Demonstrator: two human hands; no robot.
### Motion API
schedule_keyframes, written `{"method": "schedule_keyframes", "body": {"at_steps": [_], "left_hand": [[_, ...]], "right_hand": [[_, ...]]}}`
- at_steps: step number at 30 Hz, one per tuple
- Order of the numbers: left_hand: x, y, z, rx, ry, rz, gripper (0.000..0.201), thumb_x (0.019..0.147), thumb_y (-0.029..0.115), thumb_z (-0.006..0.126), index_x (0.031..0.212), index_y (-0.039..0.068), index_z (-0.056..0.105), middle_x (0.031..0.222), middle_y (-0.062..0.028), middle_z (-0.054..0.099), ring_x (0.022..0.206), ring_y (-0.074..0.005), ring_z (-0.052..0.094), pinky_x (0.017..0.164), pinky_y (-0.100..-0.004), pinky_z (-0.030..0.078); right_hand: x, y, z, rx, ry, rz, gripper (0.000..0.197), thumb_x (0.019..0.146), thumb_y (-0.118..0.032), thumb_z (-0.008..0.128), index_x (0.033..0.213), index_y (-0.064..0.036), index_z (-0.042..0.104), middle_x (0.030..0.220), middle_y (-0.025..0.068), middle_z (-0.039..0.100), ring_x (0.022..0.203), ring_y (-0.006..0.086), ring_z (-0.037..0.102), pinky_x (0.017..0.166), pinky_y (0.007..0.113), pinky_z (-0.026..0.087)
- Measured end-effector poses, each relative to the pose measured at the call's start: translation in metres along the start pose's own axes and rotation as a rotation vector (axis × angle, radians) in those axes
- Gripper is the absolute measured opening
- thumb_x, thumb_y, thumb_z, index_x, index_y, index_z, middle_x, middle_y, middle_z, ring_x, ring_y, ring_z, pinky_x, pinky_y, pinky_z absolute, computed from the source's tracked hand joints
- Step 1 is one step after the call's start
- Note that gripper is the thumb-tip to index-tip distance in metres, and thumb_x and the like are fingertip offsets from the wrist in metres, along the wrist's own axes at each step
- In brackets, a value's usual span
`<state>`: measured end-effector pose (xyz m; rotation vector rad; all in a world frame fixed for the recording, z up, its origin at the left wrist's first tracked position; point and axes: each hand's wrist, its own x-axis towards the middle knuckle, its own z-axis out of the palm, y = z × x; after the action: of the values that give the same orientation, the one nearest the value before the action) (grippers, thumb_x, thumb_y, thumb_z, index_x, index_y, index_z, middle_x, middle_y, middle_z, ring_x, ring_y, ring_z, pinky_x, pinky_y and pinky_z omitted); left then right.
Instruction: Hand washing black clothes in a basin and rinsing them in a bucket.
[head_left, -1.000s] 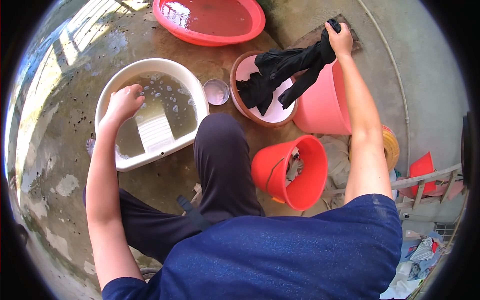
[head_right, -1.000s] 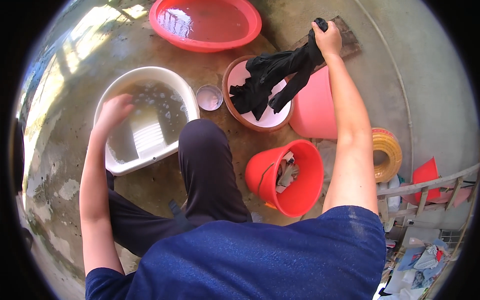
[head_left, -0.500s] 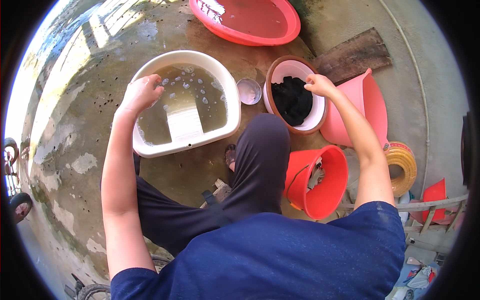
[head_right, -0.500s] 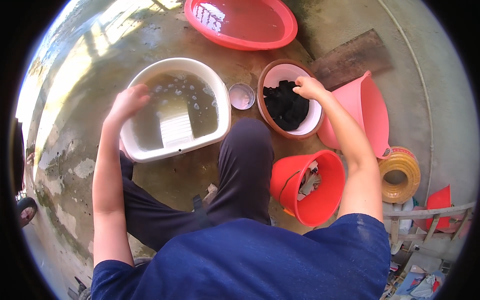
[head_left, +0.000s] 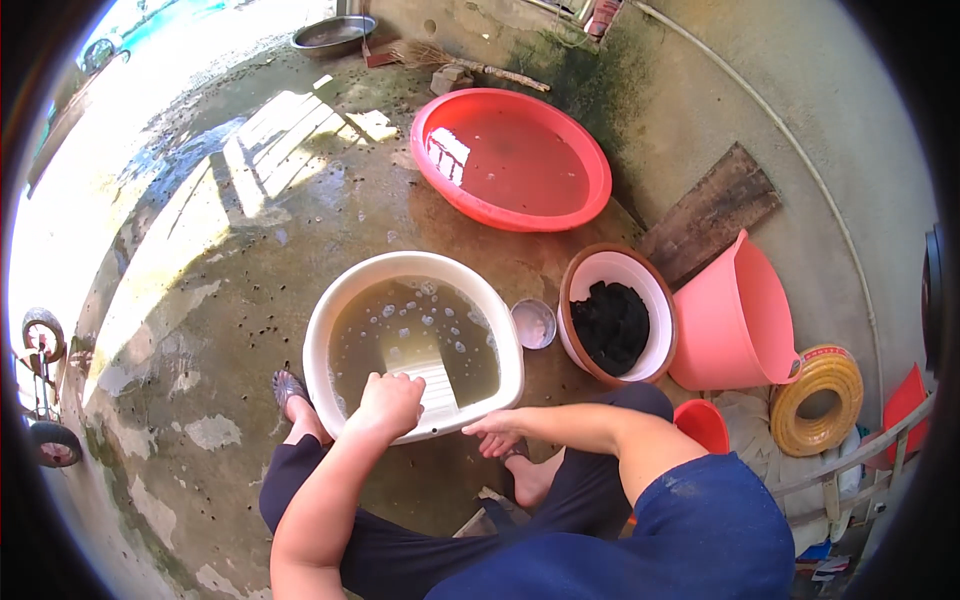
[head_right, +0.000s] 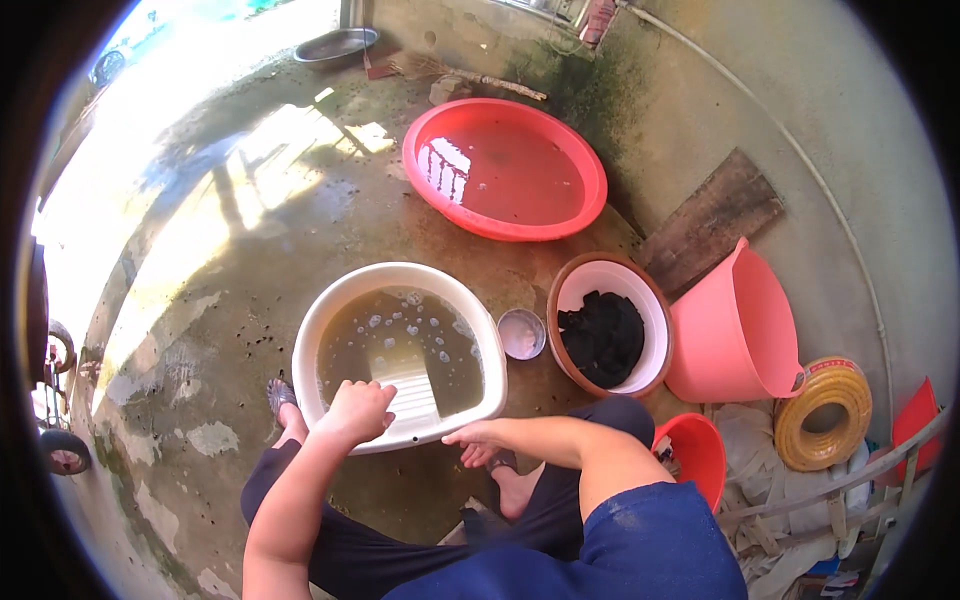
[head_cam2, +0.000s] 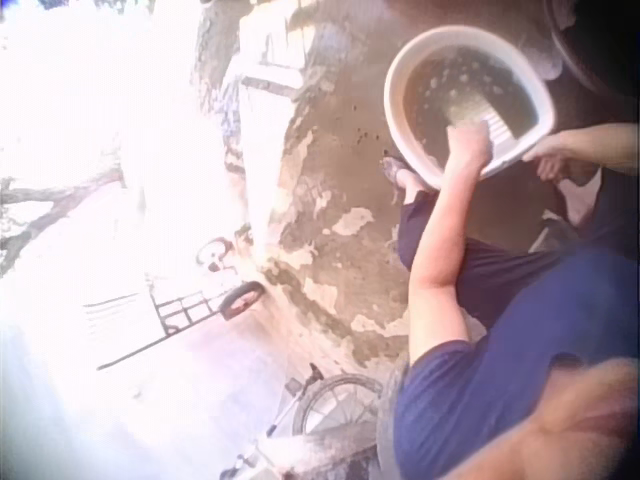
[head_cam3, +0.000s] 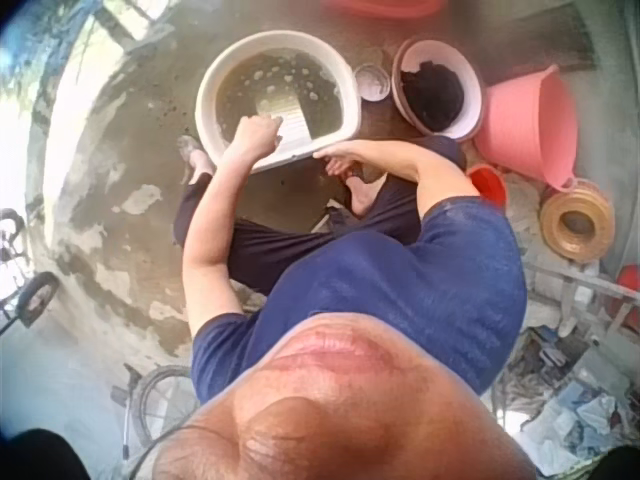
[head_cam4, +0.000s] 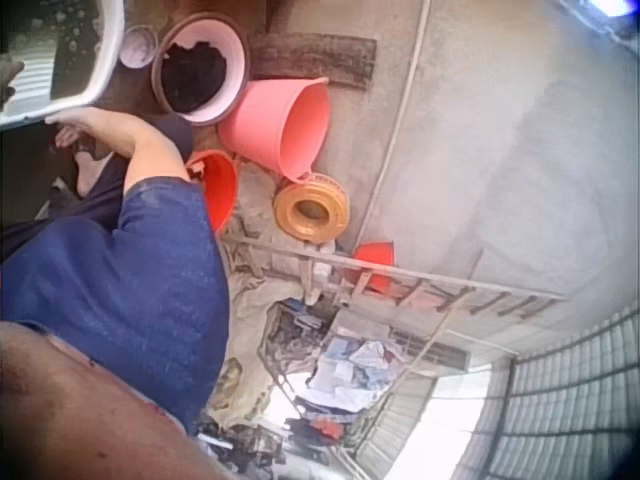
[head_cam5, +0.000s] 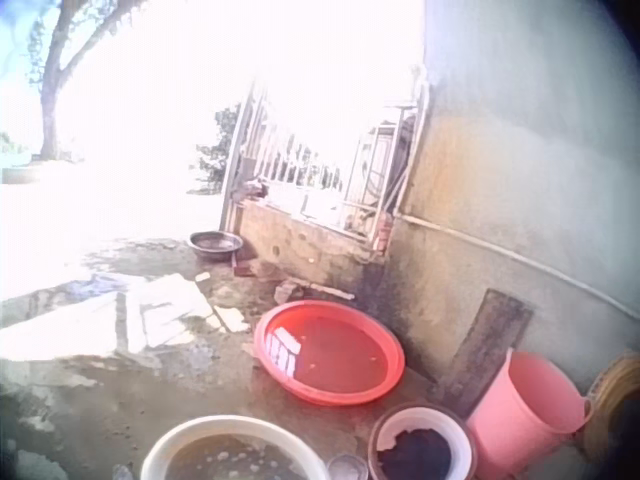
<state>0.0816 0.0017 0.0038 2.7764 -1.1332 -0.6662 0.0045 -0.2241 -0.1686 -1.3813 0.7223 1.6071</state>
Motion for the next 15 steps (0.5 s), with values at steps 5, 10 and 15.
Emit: {"method": "schedule_keyframes", "body": {"at_steps": [5,10,15], "left_hand": [[-0.002,0.015,-0.008,-0.035,0.151,0.125,0.025,0.077,0.026,0.057,0.092,0.007,0.056,0.082,-0.0123,0.061,0.080,-0.0278,0.060,0.071,-0.0399,0.044],[-0.013,0.005,0.000,-0.093,-0.016,0.111,0.029,0.077,0.028,0.055,0.097,0.008,0.056,0.086,-0.0138,0.062,0.081,-0.0285,0.060,0.071,-0.0412,0.047],[-0.030,-0.021,-0.013,-0.119,0.169,-0.070,0.026,0.074,0.026,0.057,0.092,0.007,0.058,0.081,-0.0132,0.062,0.078,-0.0283,0.061,0.069,-0.0417,0.046]], "right_hand": [[0.057,-0.007,0.049,1.271,0.348,-0.398,0.018,0.072,-0.017,0.061,0.084,-0.0051,0.053,0.072,0.0099,0.054,0.062,0.0225,0.054,0.049,0.032,0.049],[0.033,-0.023,0.055,1.226,0.303,-0.287,0.020,0.078,-0.017,0.055,0.093,-0.0026,0.053,0.080,0.0125,0.058,0.060,0.0225,0.056,0.040,0.023,0.044],[-0.066,-0.094,0.041,1.063,0.260,-0.495,0.027,0.082,-0.021,0.051,0.101,-0.0017,0.051,0.094,0.0133,0.060,0.080,0.0260,0.062,0.032,0.017,0.036]]}}
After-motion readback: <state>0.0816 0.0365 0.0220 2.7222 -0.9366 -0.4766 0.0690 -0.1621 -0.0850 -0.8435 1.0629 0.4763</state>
